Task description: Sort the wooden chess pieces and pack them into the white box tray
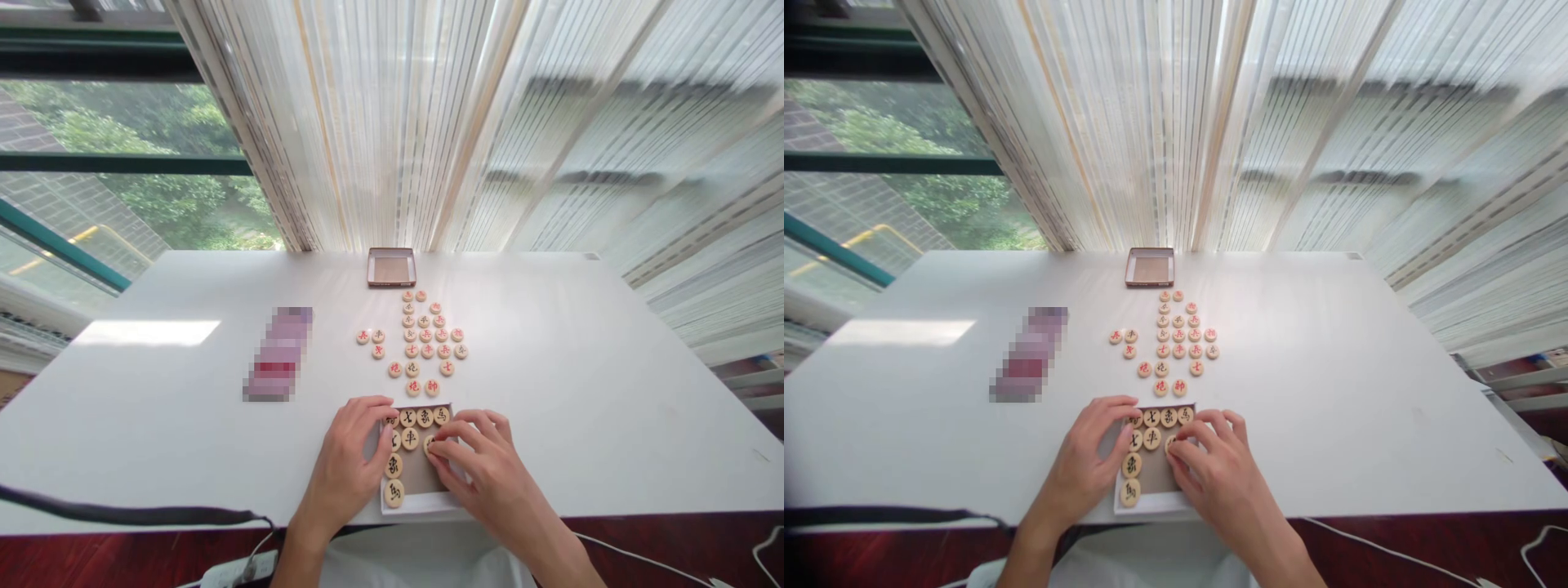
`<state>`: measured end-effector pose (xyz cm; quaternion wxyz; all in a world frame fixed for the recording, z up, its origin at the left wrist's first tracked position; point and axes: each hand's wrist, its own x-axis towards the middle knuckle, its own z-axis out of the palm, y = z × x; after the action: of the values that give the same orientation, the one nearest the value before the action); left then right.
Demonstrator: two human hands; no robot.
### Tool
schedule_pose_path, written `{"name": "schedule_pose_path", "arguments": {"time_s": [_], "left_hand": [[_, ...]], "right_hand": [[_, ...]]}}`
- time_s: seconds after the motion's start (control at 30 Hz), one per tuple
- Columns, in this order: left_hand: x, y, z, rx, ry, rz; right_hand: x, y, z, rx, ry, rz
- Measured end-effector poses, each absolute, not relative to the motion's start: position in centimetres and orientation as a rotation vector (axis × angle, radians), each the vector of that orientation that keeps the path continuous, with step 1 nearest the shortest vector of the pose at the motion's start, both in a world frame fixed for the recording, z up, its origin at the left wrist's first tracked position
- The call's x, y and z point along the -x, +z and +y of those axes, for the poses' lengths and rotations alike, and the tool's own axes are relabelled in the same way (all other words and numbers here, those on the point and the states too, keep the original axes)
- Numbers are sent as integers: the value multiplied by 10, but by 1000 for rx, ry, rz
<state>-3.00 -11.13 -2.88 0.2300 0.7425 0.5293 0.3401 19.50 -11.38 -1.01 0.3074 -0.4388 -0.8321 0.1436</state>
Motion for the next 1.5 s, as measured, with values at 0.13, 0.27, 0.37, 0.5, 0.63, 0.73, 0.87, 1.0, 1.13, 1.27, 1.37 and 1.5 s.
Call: {"name": "schedule_pose_path", "arguments": {"time_s": [0.13,0.27,0.37,0.5,0.63,0.73,0.87,1.0,1.13,1.27,1.37,1.5], "left_hand": [[30,-29,-111,-2039,948,1454],[30,-29,-111,-2035,945,1458],[30,-28,-111,-2035,942,1459],[29,-27,-111,-2035,939,1455],[29,-27,-111,-2036,941,1459],[30,-27,-111,-2038,936,1464],[30,-26,-111,-2045,939,1462],[30,-26,-111,-2054,939,1450],[29,-26,-111,-2049,934,1458],[29,-27,-111,-2045,926,1459],[29,-27,-111,-2048,927,1459],[29,-27,-112,-2049,933,1461]], "right_hand": [[-196,-11,-116,1168,376,-2192],[-197,-14,-117,1171,368,-2192],[-197,-14,-117,1177,356,-2199],[-195,-13,-115,1180,343,-2201],[-192,-16,-112,1170,325,-2188],[-191,-17,-111,1169,317,-2176],[-191,-17,-111,1181,334,-2182],[-191,-18,-111,1179,330,-2186],[-191,-17,-112,1189,333,-2175],[-190,-15,-113,1200,340,-2170],[-189,-15,-114,1208,328,-2173],[-190,-17,-113,1216,302,-2181]]}}
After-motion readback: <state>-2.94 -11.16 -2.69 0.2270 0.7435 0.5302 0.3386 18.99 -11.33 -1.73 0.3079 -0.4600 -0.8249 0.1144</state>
